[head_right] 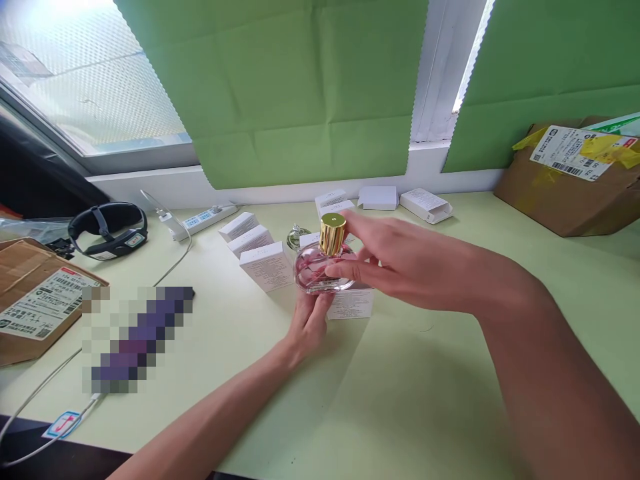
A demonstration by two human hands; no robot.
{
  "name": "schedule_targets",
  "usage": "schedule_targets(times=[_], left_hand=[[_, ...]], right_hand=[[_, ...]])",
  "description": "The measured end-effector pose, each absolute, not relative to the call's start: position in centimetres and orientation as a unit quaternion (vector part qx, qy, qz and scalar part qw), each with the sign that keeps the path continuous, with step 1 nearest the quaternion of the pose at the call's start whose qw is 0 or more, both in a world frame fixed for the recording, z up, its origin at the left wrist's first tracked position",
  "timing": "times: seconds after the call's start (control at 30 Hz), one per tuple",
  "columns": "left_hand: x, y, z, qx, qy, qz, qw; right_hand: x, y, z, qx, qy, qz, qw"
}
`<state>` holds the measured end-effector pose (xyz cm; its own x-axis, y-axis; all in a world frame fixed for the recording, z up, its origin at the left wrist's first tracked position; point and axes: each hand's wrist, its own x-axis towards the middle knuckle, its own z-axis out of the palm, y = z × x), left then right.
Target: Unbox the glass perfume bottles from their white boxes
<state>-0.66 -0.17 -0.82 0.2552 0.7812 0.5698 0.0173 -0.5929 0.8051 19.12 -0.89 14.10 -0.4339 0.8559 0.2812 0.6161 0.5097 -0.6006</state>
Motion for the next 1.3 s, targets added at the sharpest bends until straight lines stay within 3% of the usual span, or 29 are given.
schedule_targets(times=[0.13, 0.9, 1.3], left_hand=[[-0.6, -0.4, -0.7, 0.702, 0.275, 0.545, 0.367], [-0.7, 0.0, -1.0, 0.696, 0.265, 0.536, 0.397], [-0.5, 0.3, 0.1, 0.762, 0.308, 0.500, 0.274]], right_hand=[[19.0, -0.7, 13.7, -0.448, -0.839, 0.216, 0.223], [20.5, -0.7, 13.2, -0.453, -0.848, 0.195, 0.192], [19.1, 1.4, 12.3, -0.435, -0.872, 0.206, 0.091]])
